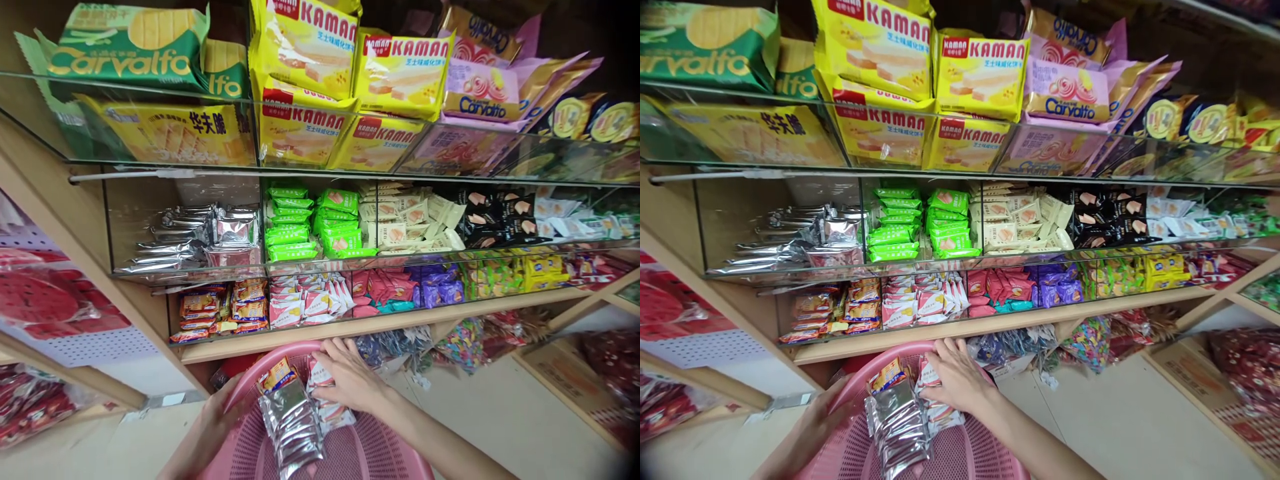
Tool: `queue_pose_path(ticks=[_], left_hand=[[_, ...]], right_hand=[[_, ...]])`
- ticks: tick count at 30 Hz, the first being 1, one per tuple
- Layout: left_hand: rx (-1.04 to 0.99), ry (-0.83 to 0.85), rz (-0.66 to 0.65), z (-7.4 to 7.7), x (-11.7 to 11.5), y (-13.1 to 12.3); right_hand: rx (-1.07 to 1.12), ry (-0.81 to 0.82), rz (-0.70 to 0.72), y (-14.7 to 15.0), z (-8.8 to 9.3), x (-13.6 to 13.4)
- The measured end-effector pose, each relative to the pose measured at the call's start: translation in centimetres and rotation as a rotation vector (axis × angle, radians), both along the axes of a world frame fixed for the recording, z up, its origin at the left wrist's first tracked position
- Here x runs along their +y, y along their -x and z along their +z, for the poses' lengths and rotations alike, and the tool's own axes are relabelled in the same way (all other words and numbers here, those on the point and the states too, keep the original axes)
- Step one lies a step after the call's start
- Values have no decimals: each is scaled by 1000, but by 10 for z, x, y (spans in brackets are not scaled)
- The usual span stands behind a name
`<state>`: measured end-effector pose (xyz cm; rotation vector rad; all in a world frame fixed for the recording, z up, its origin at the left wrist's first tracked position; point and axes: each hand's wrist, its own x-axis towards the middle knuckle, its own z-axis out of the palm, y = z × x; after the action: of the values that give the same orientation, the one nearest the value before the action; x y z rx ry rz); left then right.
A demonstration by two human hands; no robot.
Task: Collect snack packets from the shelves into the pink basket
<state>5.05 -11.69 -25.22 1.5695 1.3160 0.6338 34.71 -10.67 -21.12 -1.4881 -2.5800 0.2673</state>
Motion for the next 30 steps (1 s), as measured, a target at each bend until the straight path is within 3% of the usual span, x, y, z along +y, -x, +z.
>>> queue_pose_path(ticks=[12, 21, 24, 30], left_hand=[[38, 12, 12, 12, -6, -7], [3, -3, 15, 6, -5, -6], [10, -27, 5, 3, -5, -6], [64, 16, 106, -11, -4, 1]], right_hand=[[92, -18, -56, -5, -3, -11], [162, 61, -200, -30, 1, -40], [216, 28, -284, -44, -15, -53], [504, -81, -627, -79, -83, -91]])
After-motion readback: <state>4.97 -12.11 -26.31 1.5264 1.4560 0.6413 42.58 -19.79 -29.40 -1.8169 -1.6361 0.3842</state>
